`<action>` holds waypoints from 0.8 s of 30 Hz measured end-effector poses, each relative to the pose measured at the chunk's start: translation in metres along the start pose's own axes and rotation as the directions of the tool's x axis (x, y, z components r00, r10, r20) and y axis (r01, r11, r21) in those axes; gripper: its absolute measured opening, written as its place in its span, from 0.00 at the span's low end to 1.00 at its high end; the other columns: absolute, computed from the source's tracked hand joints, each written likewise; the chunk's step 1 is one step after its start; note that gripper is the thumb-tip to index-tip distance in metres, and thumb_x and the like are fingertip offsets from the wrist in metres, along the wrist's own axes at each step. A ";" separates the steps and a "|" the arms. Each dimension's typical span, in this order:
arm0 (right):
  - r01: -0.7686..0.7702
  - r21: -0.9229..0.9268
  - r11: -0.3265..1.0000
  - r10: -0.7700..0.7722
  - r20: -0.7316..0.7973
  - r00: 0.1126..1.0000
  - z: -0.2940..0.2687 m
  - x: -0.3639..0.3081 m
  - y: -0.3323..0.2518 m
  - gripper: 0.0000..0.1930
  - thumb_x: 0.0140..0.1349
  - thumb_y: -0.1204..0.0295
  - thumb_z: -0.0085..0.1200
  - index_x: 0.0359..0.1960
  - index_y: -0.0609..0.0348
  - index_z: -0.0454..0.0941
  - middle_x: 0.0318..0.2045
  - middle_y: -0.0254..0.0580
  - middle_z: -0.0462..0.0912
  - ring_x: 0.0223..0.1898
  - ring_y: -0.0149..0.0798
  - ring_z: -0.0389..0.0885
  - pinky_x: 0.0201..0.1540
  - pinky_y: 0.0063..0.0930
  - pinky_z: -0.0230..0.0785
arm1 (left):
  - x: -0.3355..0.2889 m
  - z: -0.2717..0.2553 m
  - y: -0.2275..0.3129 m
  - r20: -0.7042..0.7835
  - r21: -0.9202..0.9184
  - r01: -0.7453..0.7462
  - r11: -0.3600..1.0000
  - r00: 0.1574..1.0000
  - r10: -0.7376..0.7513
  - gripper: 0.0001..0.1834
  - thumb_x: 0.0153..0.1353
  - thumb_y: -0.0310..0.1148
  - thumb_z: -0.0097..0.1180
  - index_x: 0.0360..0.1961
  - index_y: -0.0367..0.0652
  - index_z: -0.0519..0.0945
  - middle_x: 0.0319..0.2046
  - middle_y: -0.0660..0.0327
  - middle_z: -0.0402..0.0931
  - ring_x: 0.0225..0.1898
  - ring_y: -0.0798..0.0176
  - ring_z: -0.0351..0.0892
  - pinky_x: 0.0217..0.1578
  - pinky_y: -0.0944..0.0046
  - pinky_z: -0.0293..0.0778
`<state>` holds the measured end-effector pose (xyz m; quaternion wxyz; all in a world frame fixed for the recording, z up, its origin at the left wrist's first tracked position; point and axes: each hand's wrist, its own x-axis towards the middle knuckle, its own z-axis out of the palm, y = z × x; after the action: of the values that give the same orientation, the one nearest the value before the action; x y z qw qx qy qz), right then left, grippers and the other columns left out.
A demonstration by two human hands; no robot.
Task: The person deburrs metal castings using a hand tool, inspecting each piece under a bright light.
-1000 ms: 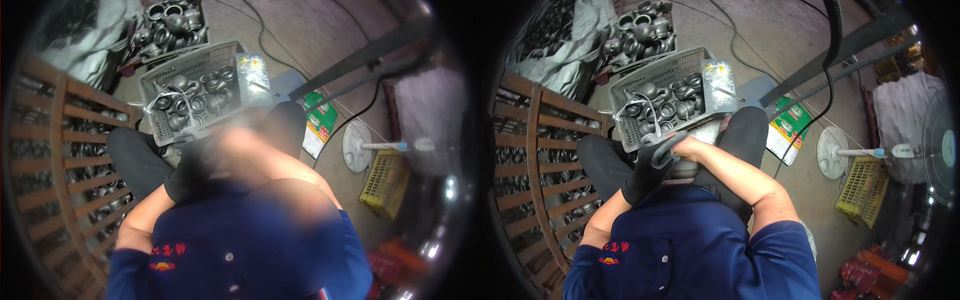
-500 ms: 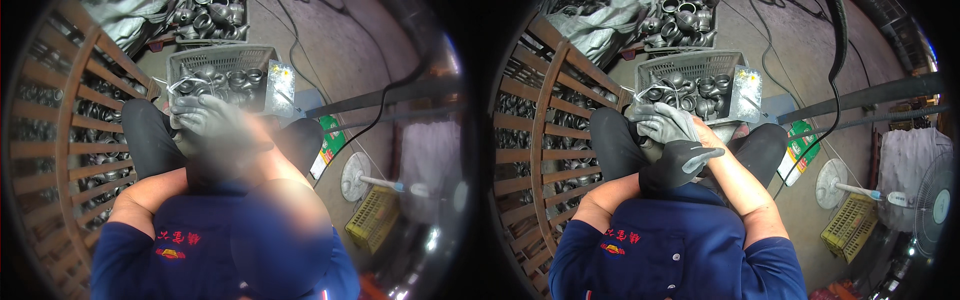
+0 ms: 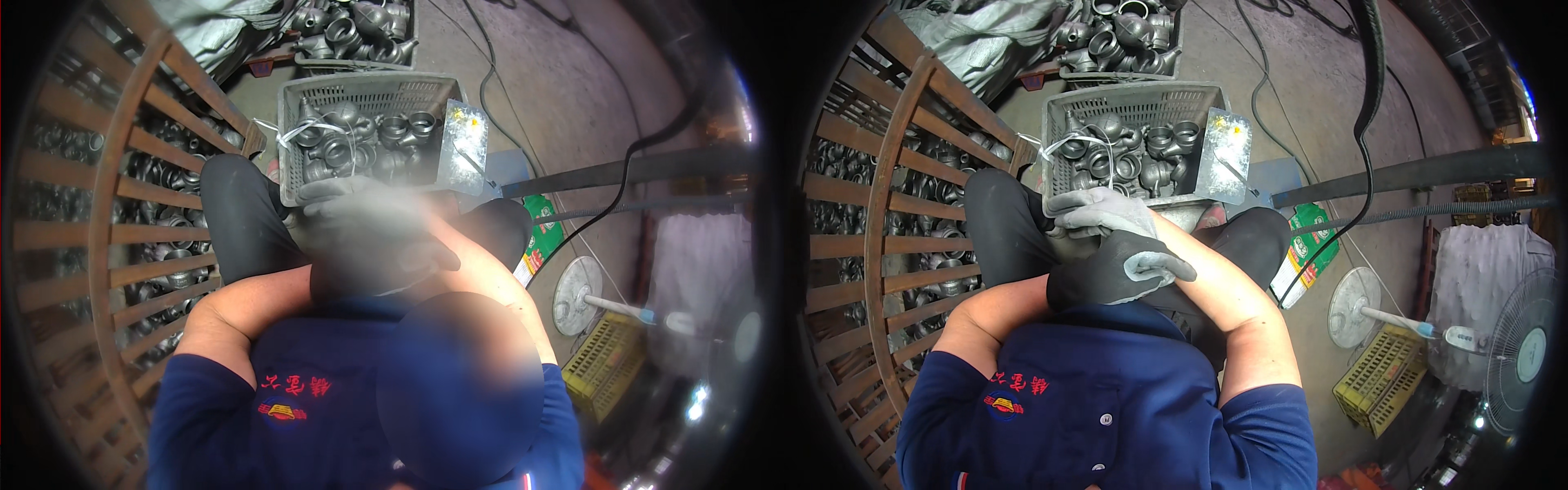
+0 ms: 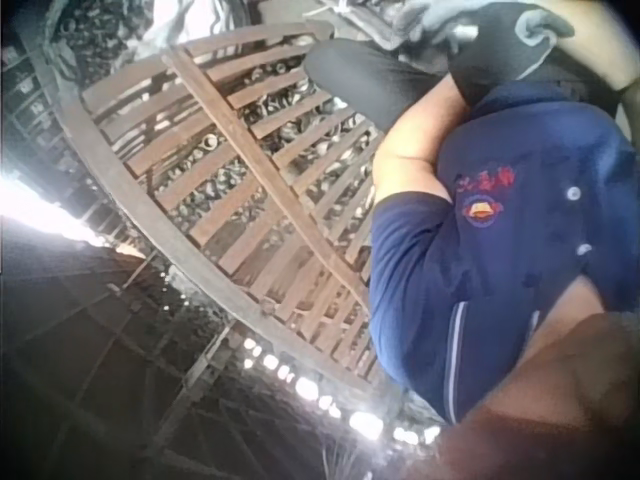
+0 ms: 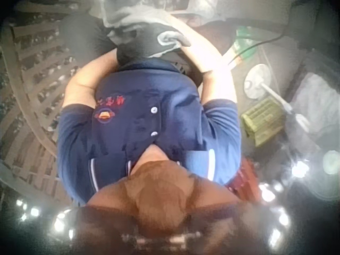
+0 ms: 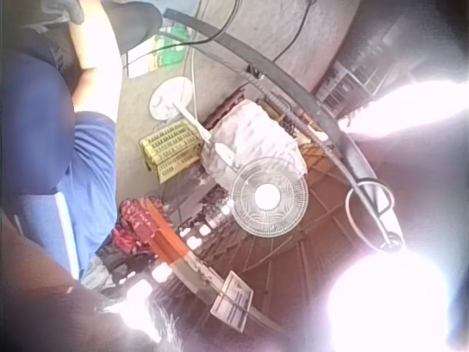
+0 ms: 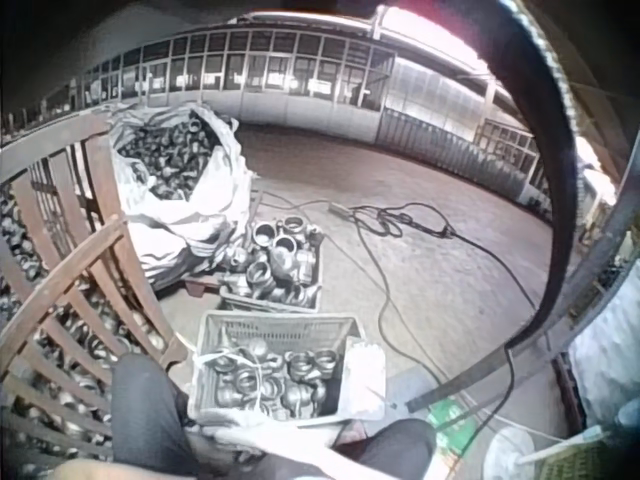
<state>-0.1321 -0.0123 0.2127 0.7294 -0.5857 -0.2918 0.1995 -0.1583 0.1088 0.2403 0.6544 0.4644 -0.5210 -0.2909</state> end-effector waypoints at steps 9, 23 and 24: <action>-0.716 -0.018 0.698 0.428 -0.791 0.437 -0.041 -0.037 0.002 0.21 0.61 0.52 0.57 0.30 0.61 0.84 0.25 0.41 0.85 0.25 0.30 0.83 0.31 0.26 0.74 | -0.018 -0.021 -0.035 0.066 0.351 0.132 0.927 0.984 -0.165 0.15 0.64 0.25 0.54 0.52 0.37 0.77 0.41 0.57 0.80 0.39 0.71 0.77 0.44 0.66 0.73; -0.961 0.115 0.251 0.545 -0.838 0.042 -0.201 -0.206 0.058 0.38 0.43 0.49 0.66 0.53 0.61 0.76 0.50 0.50 0.81 0.53 0.49 0.79 0.56 0.38 0.69 | 0.022 -0.077 -0.135 -0.178 -0.177 0.650 0.739 0.717 -0.674 0.22 0.67 0.48 0.53 0.49 0.40 0.78 0.39 0.62 0.79 0.40 0.70 0.76 0.44 0.68 0.71; -0.955 0.095 0.279 0.584 -0.807 0.090 -0.205 -0.208 0.059 0.38 0.43 0.49 0.66 0.53 0.61 0.76 0.50 0.50 0.81 0.53 0.49 0.79 0.56 0.38 0.69 | 0.029 -0.072 -0.147 -0.198 -0.194 0.598 0.778 0.752 -0.628 0.24 0.67 0.49 0.54 0.52 0.40 0.76 0.42 0.62 0.78 0.42 0.70 0.75 0.46 0.67 0.71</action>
<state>-0.1503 -0.2812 0.0862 0.3735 -0.8216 0.3550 0.2436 -0.0662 0.0467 0.1162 0.6094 0.6030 -0.2341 -0.4584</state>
